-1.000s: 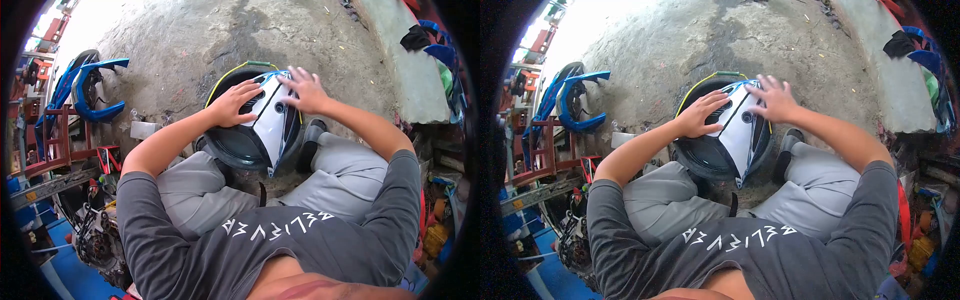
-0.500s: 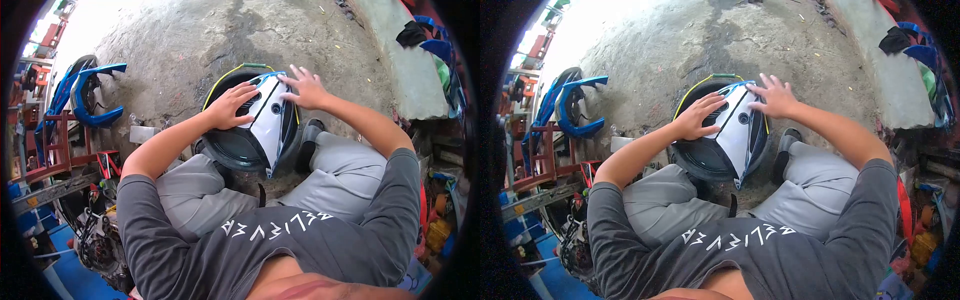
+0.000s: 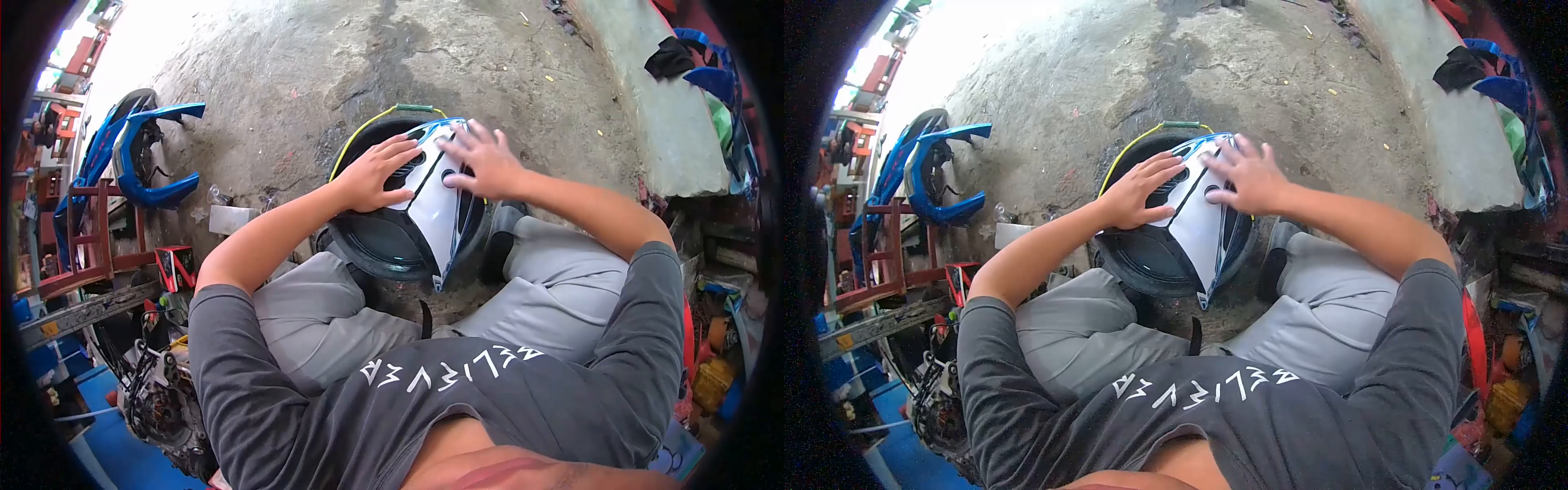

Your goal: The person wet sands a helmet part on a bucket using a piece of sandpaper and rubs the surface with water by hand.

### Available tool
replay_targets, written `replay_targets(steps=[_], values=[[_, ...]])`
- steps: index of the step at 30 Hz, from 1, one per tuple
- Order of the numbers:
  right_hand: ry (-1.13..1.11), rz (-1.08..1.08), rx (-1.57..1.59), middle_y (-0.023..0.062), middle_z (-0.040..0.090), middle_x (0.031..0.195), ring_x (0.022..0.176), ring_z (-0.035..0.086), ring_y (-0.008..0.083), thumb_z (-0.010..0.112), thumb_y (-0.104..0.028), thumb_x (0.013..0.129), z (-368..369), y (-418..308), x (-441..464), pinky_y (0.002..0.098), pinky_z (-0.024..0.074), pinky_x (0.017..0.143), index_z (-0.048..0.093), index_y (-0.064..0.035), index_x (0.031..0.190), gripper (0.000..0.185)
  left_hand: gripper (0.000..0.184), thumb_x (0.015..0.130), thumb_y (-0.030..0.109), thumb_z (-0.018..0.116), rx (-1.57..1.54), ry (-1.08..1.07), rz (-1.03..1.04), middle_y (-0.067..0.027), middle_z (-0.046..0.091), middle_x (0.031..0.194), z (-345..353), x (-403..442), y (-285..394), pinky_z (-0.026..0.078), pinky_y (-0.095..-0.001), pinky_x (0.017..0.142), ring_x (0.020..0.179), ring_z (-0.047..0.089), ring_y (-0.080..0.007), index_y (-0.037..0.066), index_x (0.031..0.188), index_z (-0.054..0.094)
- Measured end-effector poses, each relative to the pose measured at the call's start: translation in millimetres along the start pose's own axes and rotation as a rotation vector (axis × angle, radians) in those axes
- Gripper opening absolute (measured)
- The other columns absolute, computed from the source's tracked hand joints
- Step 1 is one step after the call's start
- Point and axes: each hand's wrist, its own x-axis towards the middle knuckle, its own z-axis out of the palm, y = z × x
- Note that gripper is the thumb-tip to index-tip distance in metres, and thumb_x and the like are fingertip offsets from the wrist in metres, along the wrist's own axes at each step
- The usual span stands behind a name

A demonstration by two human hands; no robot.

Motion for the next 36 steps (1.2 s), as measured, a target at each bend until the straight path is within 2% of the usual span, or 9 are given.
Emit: replay_targets(steps=[2, 5, 9, 11, 14, 17, 22, 30, 36], values=[[-0.003, -0.142, -0.002, 0.0192, 0.034, 0.180, 0.166, 0.028, 0.0472, 0.059, -0.072, 0.103, 1, -18, -9, 0.0766, 0.0237, 0.126, 0.043, -0.0346, 0.172, 0.080, 0.089, 0.098, 0.049, 0.074, 0.007, 0.008, 0.003, -0.0236, 0.045, 0.171, 2, -2, -1, 0.028, -0.0550, 0.134, 0.165, 0.032, -0.0422, 0.002, 0.167, 0.044], [0.003, -0.112, -0.046, 0.0201, 0.034, 0.180, 0.166, 0.028, 0.0469, 0.058, -0.072, 0.104, 3, -8, -1, 0.0760, 0.0239, 0.126, 0.045, -0.0359, 0.171, 0.078, 0.089, 0.098, 0.050, 0.074, 0.011, -0.009, -0.016, -0.0235, 0.044, 0.172, 1, -1, 0, 0.027, -0.0549, 0.134, 0.165, 0.032, -0.0422, 0.002, 0.168, 0.044], [-0.037, 0.204, 0.056, 0.0216, 0.033, 0.180, 0.167, 0.025, 0.0466, 0.057, -0.073, 0.104, -6, 18, 10, 0.0748, 0.0248, 0.127, 0.046, -0.0374, 0.170, 0.076, 0.089, 0.099, 0.050, 0.073, 0.014, -0.016, -0.018, -0.0240, 0.044, 0.171, 1, -1, 0, 0.028, -0.0555, 0.134, 0.165, 0.032, -0.0422, 0.002, 0.168, 0.044], [-0.024, 0.129, 0.071, 0.0217, 0.034, 0.179, 0.168, 0.025, 0.0458, 0.058, -0.073, 0.104, -2, 7, 5, 0.0760, 0.0251, 0.126, 0.045, -0.0374, 0.171, 0.077, 0.089, 0.099, 0.050, 0.072, 0.008, -0.009, -0.001, -0.0243, 0.044, 0.171, 0, 0, -2, 0.028, -0.0557, 0.134, 0.165, 0.032, -0.0422, 0.001, 0.168, 0.043], [-0.006, -0.231, 0.020, 0.0216, 0.036, 0.178, 0.167, 0.029, 0.0417, 0.062, -0.070, 0.103, 5, -25, -10, 0.0769, 0.0237, 0.126, 0.049, -0.0370, 0.169, 0.075, 0.089, 0.099, 0.049, 0.073, 0.011, 0.000, 0.001, -0.0243, 0.045, 0.171, 2, -1, -2, 0.028, -0.0553, 0.134, 0.165, 0.032, -0.0423, 0.001, 0.168, 0.044], [0.045, -0.275, -0.045, 0.0207, 0.039, 0.177, 0.164, 0.033, 0.0445, 0.063, -0.067, 0.103, -1, -26, -3, 0.0772, 0.0264, 0.124, 0.050, -0.0368, 0.168, 0.072, 0.089, 0.098, 0.048, 0.073, 0.021, -0.005, -0.008, -0.0242, 0.045, 0.171, 3, -3, 0, 0.028, -0.0549, 0.134, 0.165, 0.032, -0.0424, 0.001, 0.167, 0.044], [0.014, 0.233, -0.006, 0.0235, 0.035, 0.179, 0.163, 0.033, 0.0485, 0.058, -0.073, 0.104, 0, 35, 18, 0.0712, 0.0347, 0.123, 0.046, -0.0344, 0.171, 0.078, 0.088, 0.099, 0.048, 0.073, 0.009, -0.005, -0.009, -0.0241, 0.045, 0.170, 0, -2, 2, 0.028, -0.0550, 0.134, 0.165, 0.033, -0.0428, 0.001, 0.167, 0.044], [0.076, -0.253, 0.012, 0.0215, 0.037, 0.178, 0.165, 0.033, 0.0415, 0.062, -0.069, 0.103, 7, -14, -6, 0.0718, 0.0289, 0.125, 0.058, -0.0311, 0.163, 0.071, 0.087, 0.098, 0.050, 0.074, 0.004, 0.020, -0.011, -0.0234, 0.047, 0.170, 3, -1, 0, 0.030, -0.0549, 0.133, 0.165, 0.033, -0.0423, 0.001, 0.165, 0.048], [0.105, 0.148, 0.143, 0.0219, 0.033, 0.179, 0.164, 0.031, 0.0481, 0.064, -0.065, 0.103, 16, 20, 13, 0.0706, 0.0265, 0.128, 0.043, -0.0344, 0.172, 0.078, 0.089, 0.098, 0.049, 0.074, -0.002, -0.005, -0.017, -0.0239, 0.045, 0.171, 0, -1, 2, 0.028, -0.0555, 0.133, 0.165, 0.032, -0.0426, 0.002, 0.167, 0.045]])
